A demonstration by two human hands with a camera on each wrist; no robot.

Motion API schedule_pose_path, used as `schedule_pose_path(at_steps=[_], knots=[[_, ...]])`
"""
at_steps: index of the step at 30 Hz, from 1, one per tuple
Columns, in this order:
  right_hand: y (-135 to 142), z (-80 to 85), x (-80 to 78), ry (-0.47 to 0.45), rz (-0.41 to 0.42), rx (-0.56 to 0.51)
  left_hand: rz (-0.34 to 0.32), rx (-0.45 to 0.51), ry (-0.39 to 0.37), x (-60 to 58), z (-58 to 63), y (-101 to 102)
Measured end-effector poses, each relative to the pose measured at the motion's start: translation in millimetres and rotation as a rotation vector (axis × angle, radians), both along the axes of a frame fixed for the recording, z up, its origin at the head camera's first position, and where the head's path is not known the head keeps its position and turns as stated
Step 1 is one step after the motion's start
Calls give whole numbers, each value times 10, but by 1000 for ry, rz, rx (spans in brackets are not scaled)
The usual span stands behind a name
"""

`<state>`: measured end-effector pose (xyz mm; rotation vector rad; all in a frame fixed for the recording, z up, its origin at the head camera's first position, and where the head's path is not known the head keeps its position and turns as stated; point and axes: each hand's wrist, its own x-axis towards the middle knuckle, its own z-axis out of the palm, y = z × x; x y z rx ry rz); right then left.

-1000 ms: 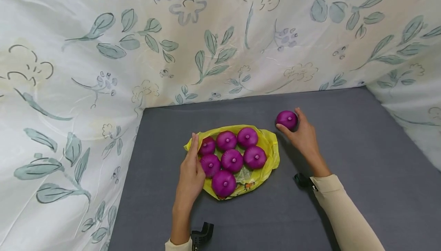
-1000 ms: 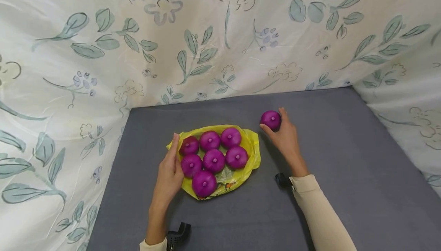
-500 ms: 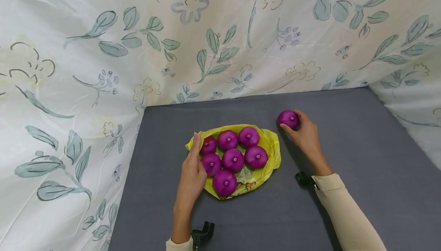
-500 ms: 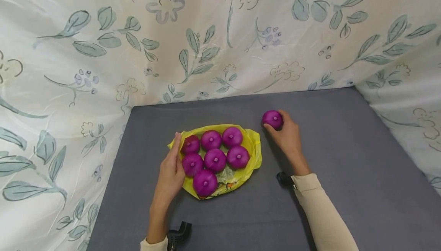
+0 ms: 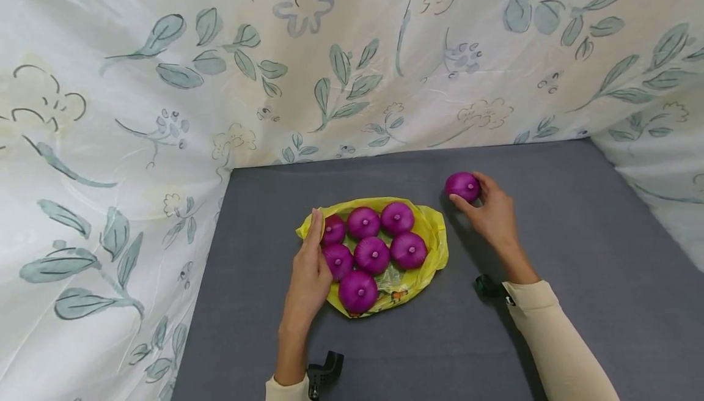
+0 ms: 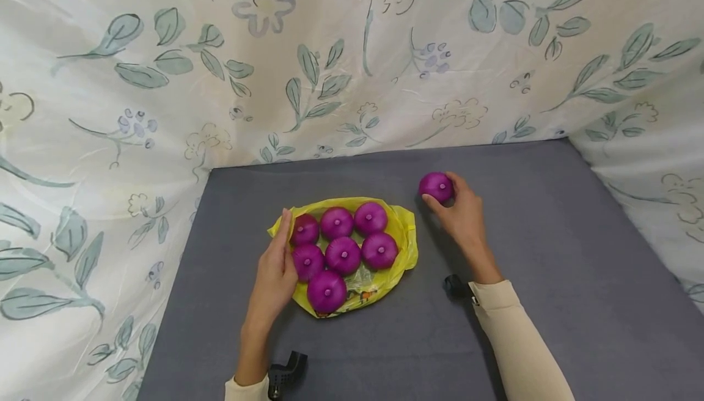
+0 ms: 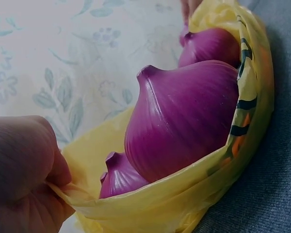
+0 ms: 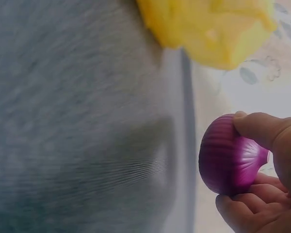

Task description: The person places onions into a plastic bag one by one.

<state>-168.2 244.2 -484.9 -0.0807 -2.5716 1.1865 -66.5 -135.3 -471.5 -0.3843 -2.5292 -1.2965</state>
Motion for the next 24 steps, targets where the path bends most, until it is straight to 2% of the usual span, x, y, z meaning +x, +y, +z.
schedule_pose_path(at_steps=[5, 12, 20, 24], knots=[[-82, 170, 26, 41, 13, -44, 3, -4, 22, -30, 14, 1], [-193, 339, 97, 58, 45, -51, 9, -5, 3, -50, 27, -2], [-350, 570, 313, 80, 118, -94, 11, 2, -30, -40, 22, 5], [-451, 665, 447, 99, 168, -92, 9, 2, -19, -38, 9, 15]])
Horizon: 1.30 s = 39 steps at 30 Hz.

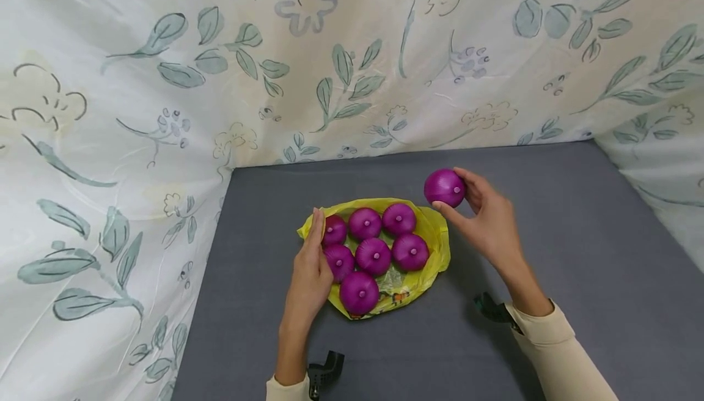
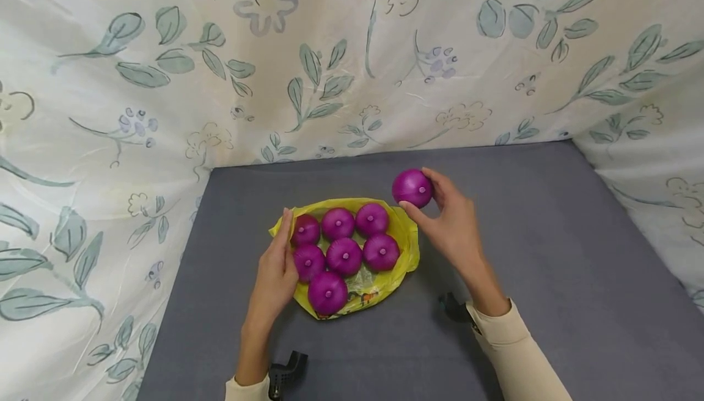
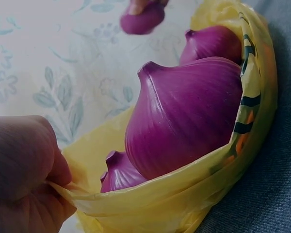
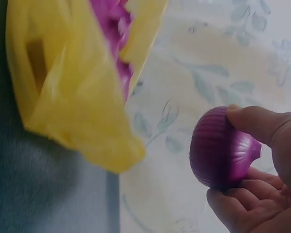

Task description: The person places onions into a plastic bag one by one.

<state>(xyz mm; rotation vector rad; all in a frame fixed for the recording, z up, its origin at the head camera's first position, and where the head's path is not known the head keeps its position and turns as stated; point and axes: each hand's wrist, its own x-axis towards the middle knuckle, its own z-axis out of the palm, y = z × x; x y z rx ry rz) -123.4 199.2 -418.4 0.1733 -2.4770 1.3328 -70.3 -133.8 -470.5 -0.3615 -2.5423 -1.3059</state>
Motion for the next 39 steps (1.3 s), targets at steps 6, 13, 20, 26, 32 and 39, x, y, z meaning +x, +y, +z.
schedule_pose_path(at_steps=[6, 13, 20, 26, 32, 39], knots=[[-162, 57, 211, 35, 92, 22, 1, -2, 35, 7, -3, -7], [-273, 59, 376, 47, 161, -12, -3, 1, 28, 16, -12, -18], [-346, 84, 522, 42, 196, 20, 0, 3, 7, 21, -18, -28], [-384, 28, 631, 57, 255, 5, -3, 3, 15, 17, -12, -41], [-402, -58, 716, 44, 279, 14, -3, 1, 9, 23, -1, -47], [-443, -134, 784, 67, 331, 31, -9, 4, -7, 23, 19, -48]])
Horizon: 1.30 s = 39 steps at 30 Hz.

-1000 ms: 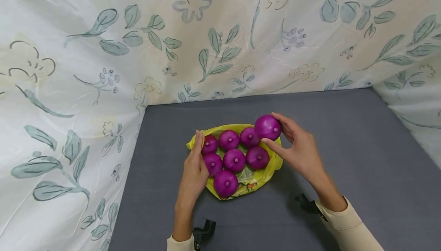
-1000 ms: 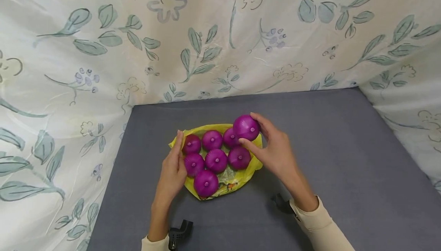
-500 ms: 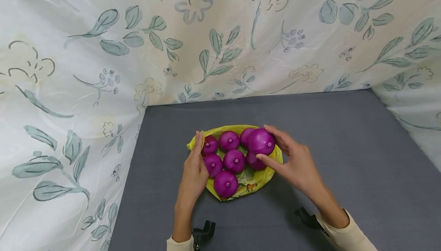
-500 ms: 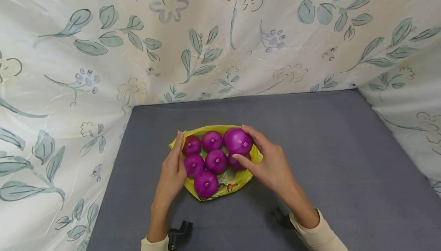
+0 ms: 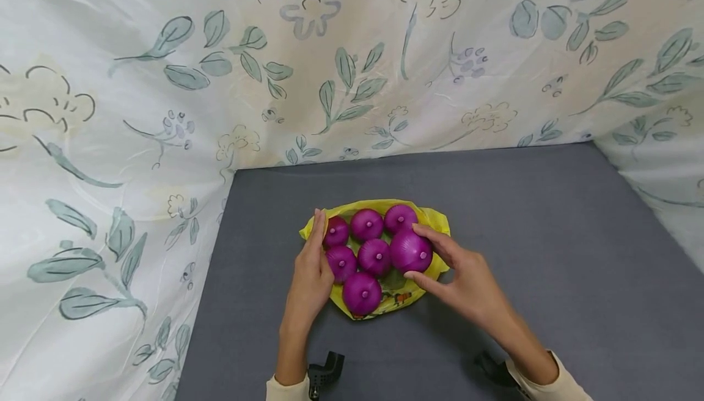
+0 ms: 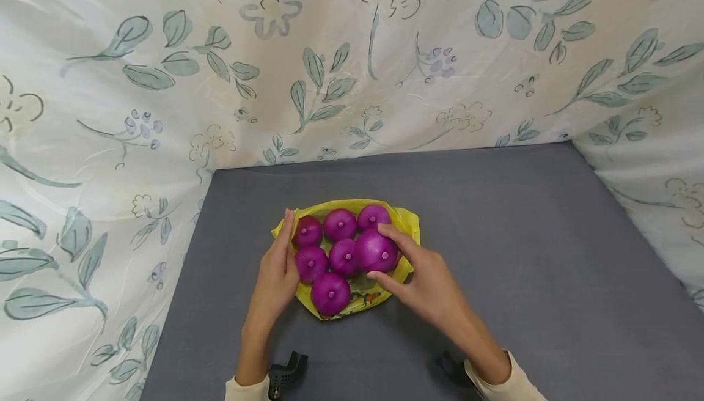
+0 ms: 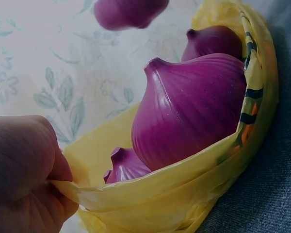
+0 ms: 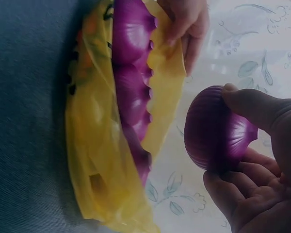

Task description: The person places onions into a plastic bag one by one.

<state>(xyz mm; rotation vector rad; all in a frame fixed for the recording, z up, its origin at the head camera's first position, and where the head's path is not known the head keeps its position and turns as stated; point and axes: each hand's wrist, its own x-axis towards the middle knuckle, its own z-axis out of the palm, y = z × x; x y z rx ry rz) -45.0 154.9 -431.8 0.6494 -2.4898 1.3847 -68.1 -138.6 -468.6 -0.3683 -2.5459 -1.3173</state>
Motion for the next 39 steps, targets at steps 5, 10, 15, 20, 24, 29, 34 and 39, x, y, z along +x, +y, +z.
schedule_pose_path(at_steps=[5, 10, 15, 20, 24, 29, 34, 39], knots=[[-24, -96, 39, -13, 17, 31, -3, -1, -3, 1, 3, -1], [-56, -187, 76, -33, 31, 83, -4, -7, 6, 9, -6, -4], [-95, -239, 101, -33, 31, 104, -10, -3, -9, 17, -14, -9], [-126, -288, 135, -27, 19, 152, -8, 4, -12, 27, -3, -19], [-141, -334, 150, -23, 15, 174, -11, 6, -2, 30, 6, -21], [-153, -403, 156, 14, 16, 219, -14, -8, 27, 36, 1, -18], [-169, -447, 162, 36, 17, 241, -9, -8, 45, 45, -4, -26], [-194, -475, 186, 36, 19, 290, -7, -13, 39, 53, 0, -37]])
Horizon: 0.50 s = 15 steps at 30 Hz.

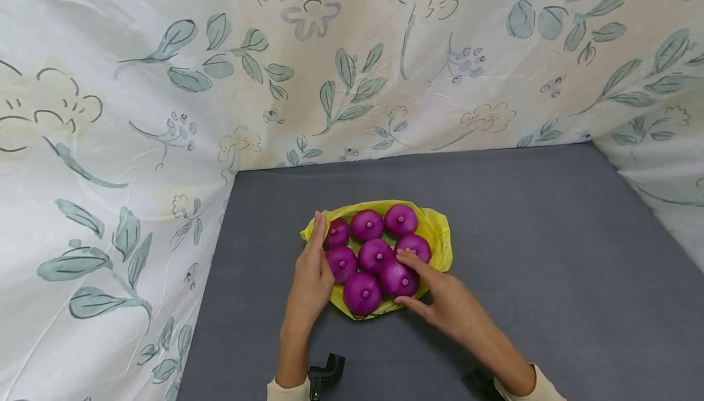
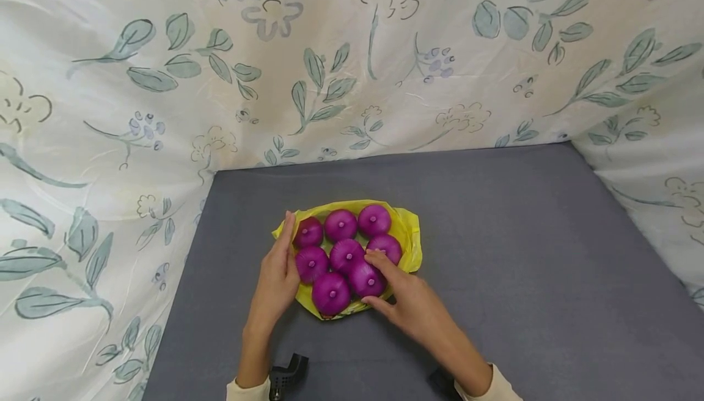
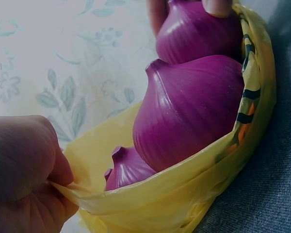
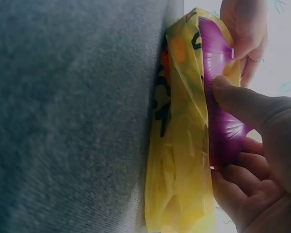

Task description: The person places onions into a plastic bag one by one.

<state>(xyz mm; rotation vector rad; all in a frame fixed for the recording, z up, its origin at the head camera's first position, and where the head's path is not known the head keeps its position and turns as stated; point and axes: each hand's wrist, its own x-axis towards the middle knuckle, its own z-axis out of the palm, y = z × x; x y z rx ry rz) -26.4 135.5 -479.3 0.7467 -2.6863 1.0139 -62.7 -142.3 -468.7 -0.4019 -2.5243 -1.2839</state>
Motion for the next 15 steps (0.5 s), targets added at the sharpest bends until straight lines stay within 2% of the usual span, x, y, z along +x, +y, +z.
schedule_pose_path(at_steps=[6, 11, 15], knots=[[-8, -26, 36, -1, 4, 40, -3, 10, -29, 11, 10, 2], [-21, -36, 33, 51, 49, 67, -3, 2, -32, 9, 5, -12], [-35, -69, 43, 84, 52, 78, -2, -2, -18, 5, 3, -13]])
